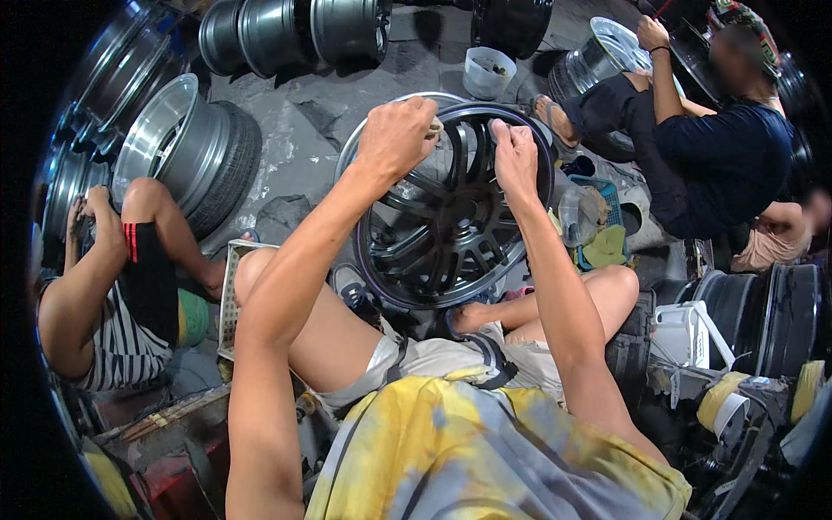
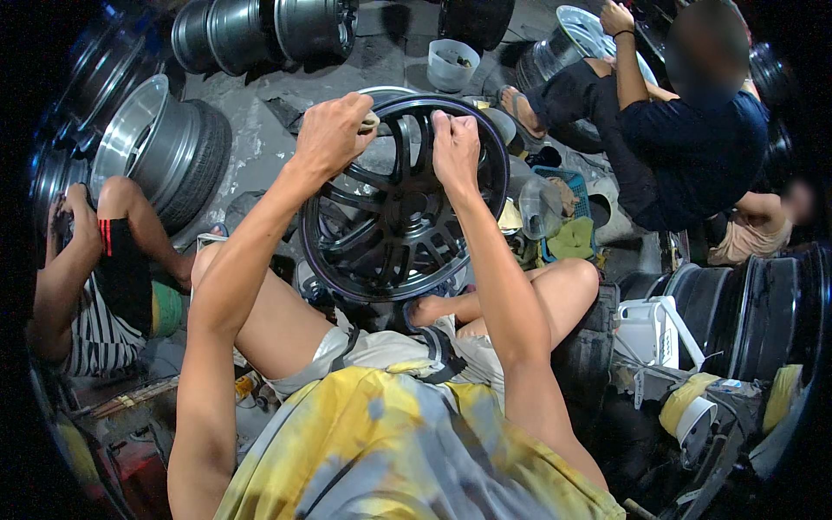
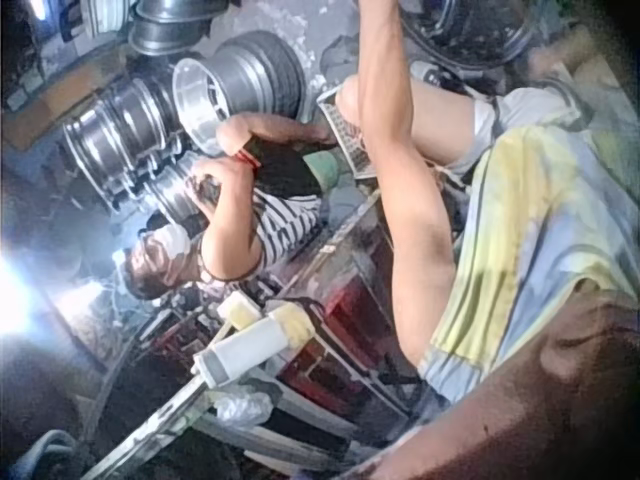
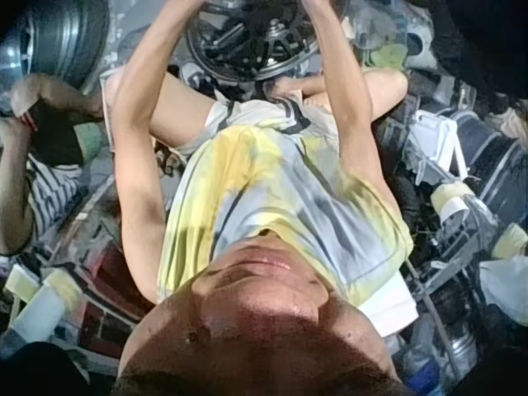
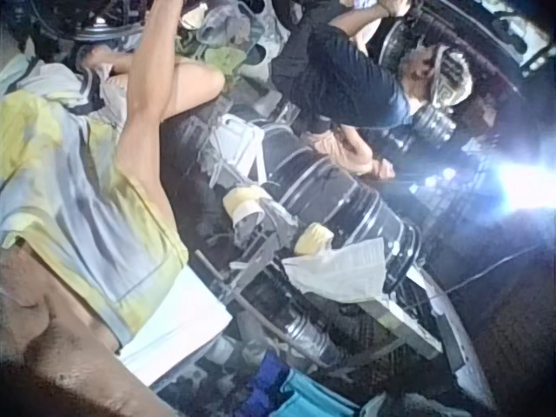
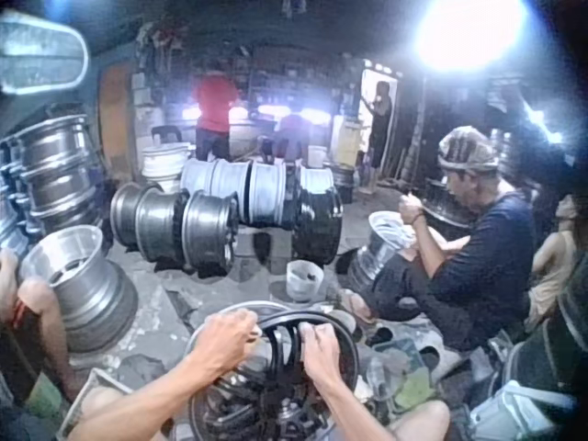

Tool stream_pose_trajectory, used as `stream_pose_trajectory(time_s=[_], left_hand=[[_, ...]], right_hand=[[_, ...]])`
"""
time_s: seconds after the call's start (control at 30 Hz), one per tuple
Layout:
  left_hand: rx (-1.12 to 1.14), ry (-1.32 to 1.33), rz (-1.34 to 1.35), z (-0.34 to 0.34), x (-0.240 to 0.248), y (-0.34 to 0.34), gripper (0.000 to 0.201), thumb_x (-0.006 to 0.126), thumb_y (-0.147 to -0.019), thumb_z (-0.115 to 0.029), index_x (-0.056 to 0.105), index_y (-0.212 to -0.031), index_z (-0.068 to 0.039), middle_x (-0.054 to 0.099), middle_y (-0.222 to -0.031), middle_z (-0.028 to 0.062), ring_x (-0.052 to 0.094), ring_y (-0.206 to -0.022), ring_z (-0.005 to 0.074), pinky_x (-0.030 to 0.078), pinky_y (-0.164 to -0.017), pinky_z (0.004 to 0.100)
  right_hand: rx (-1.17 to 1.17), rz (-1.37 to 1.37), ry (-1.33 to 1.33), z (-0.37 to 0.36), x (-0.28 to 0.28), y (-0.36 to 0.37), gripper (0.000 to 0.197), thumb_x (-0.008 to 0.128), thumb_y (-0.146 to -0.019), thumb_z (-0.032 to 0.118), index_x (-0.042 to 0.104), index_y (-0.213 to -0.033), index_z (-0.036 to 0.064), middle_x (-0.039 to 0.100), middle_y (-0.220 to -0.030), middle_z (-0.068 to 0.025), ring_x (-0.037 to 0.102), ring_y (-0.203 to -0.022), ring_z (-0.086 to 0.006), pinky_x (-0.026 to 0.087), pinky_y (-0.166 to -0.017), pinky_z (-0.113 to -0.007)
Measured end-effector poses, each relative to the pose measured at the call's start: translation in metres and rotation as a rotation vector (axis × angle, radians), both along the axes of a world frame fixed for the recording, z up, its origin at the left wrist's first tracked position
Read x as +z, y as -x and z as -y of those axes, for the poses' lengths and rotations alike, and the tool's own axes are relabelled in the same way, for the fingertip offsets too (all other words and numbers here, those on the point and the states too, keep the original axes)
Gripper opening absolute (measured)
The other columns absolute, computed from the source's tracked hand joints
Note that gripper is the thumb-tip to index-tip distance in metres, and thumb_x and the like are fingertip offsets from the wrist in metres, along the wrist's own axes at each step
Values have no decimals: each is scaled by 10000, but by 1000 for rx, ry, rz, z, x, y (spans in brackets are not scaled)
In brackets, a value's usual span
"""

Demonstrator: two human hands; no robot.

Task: The person sits on the floor and wipes a car wheel rim with a cloth. They clean the outer edge and the spokes of the rim, rotating it to reach different areas.

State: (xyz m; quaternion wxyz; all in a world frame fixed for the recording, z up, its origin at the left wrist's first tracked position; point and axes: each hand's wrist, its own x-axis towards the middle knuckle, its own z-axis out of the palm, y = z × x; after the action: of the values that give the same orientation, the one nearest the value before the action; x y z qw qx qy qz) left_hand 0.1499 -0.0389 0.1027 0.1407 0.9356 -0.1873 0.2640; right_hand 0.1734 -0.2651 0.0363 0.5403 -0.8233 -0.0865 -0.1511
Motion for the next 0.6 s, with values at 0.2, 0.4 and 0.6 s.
stream_pose_trajectory(time_s=[0.2,0.4,0.6], left_hand=[[20,-4,4,-5,-6,-4,252,785,-841,-214,624,-928,-42,712,-933,154,721,-843,375,571,-736,479],[15,-5,-16,-2,-6,-9,245,777,-853,-217,639,-952,-40,723,-962,149,729,-855,370,578,-738,481],[44,-31,-42,0,-3,-6,251,780,-850,-224,647,-961,-42,723,-979,143,735,-871,367,583,-747,474]], right_hand=[[32,-228,46,17,-26,58,445,575,-1086,361,718,-1059,-60,514,-940,-143,537,-883,-256,453,-850,-385],[174,483,805,52,-12,50,327,744,-944,207,738,-1255,106,532,-1031,-71,540,-943,-236,452,-835,-394],[351,706,1283,29,55,-7,476,794,-851,258,708,-1315,202,540,-1127,-74,542,-1082,-247,437,-859,-410]])
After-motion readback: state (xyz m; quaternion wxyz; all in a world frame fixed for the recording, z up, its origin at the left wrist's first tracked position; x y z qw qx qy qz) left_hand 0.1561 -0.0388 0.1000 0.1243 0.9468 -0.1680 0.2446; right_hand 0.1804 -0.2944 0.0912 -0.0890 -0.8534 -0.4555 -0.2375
